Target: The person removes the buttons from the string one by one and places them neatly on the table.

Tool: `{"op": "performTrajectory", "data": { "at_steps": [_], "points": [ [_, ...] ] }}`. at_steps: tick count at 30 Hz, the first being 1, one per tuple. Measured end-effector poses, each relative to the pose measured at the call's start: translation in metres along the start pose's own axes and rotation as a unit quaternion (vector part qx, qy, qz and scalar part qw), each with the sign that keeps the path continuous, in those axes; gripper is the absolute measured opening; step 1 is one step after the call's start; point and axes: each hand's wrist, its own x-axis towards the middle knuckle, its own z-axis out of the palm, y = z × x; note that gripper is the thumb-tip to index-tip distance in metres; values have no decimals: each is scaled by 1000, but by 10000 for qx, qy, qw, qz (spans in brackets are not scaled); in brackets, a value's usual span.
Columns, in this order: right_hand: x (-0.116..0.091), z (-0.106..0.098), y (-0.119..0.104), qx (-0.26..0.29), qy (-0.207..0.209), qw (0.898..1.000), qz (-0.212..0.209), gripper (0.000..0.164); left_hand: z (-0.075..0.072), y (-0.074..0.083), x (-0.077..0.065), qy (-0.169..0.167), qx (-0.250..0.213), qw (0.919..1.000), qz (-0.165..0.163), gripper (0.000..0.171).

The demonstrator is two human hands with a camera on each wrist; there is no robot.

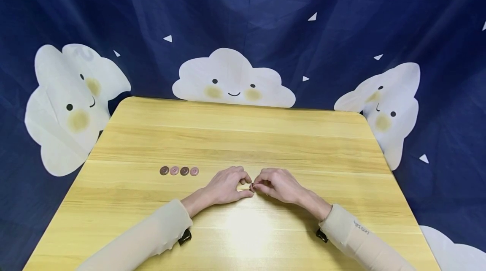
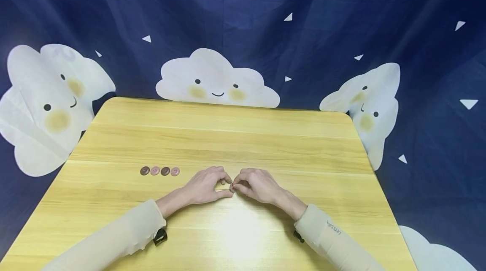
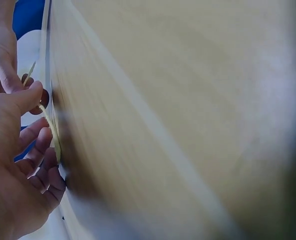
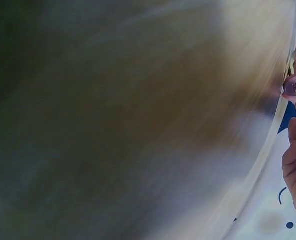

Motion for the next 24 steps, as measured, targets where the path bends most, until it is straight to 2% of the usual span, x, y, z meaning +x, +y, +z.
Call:
{"op": "performTrajectory", "data": {
  "at_steps": [24],
  "points": [
    [-4,0,3,-8,66,10000,40,8,3,2,4,-29,-230,9997,-19,25]
  ]
}}
